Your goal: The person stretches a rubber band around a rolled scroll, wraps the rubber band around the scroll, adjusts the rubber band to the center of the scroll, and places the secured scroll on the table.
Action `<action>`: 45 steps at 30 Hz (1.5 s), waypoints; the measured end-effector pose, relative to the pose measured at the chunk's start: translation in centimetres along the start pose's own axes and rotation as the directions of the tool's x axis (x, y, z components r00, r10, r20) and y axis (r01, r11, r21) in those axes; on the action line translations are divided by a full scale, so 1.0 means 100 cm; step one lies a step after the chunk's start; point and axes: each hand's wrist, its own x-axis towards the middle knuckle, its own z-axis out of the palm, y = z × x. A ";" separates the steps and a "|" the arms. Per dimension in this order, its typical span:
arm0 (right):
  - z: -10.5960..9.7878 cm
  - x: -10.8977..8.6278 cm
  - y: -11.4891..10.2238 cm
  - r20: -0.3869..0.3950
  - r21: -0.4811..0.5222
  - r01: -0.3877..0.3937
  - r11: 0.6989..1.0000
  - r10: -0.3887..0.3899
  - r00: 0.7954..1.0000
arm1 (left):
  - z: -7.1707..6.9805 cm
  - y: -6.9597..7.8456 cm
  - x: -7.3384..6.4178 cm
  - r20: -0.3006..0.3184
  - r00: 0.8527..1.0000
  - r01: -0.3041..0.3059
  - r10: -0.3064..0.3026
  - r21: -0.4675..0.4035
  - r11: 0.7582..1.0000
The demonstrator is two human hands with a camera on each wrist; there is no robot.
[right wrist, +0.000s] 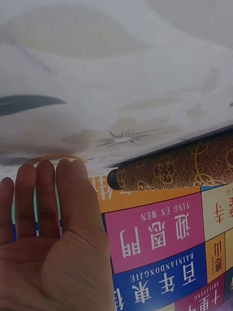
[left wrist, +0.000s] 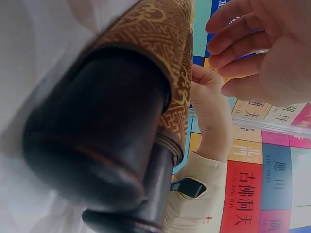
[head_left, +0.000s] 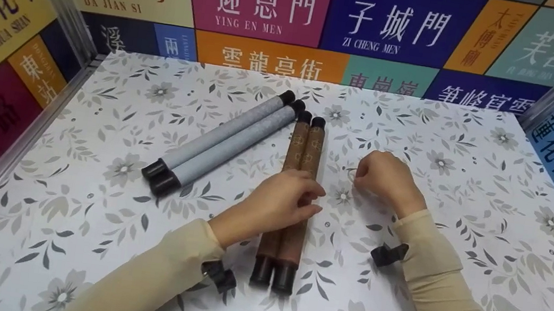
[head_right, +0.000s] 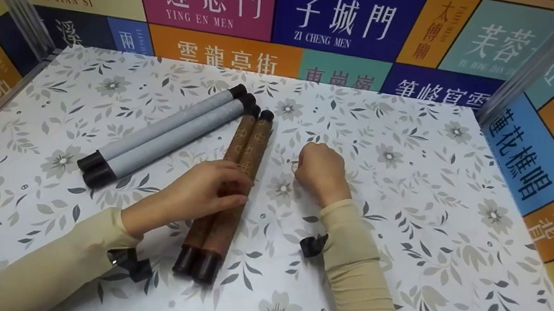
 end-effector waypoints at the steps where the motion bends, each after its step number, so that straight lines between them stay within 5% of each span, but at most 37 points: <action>1: 0.000 0.000 0.000 -0.005 0.002 -0.003 1.000 0.003 1.000 | 0.000 0.001 0.002 0.009 1.000 -0.010 0.010 0.013 1.000; 19: 0.006 0.002 -0.002 -0.037 -0.036 0.016 0.999 -0.018 0.999 | 0.013 0.002 0.030 0.109 0.992 -0.066 0.060 0.057 0.996; 33: -0.022 -0.010 -0.012 0.018 0.009 0.104 0.995 -0.104 0.994 | 0.010 -0.004 0.034 0.059 0.998 -0.039 0.034 0.085 0.996; 45: -0.038 -0.028 -0.037 0.090 0.120 0.338 0.933 -0.349 0.933 | 0.005 -0.004 0.033 -0.056 0.997 0.056 -0.049 0.134 0.989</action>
